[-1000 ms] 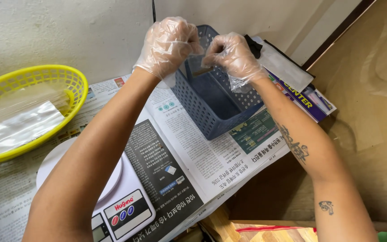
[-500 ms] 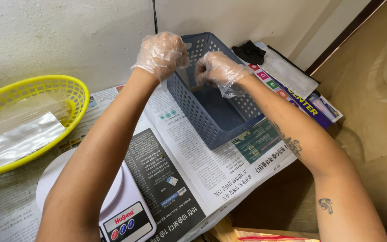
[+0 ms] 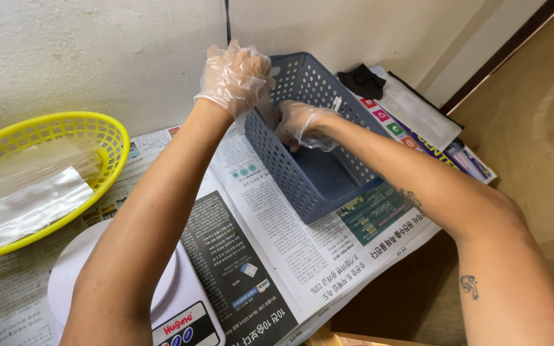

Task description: Weighing granular material into small plastic bags using a digital scale and placing them in a storage crate.

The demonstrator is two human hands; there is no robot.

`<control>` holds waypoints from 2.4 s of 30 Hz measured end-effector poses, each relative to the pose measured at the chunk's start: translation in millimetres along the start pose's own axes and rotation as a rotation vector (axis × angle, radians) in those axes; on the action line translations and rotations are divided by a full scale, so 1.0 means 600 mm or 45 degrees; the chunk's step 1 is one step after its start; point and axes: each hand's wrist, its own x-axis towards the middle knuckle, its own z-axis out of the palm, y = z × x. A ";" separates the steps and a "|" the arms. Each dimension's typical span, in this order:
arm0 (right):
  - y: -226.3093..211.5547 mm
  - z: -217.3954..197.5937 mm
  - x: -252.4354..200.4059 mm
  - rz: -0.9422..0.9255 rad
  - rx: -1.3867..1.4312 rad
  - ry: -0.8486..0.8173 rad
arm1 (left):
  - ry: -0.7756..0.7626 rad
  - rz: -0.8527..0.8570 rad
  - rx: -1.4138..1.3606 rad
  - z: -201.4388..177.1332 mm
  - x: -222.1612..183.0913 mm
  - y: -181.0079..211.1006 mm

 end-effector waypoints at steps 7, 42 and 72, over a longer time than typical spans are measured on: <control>-0.002 0.018 0.020 -0.051 -0.201 0.132 | -0.180 0.071 0.019 -0.015 -0.032 -0.037; 0.041 0.016 0.082 0.153 -0.387 0.244 | -0.557 -0.070 0.083 -0.049 -0.047 0.052; 0.009 0.000 0.103 -0.013 -0.657 0.135 | -0.160 0.011 -0.075 -0.033 -0.067 -0.014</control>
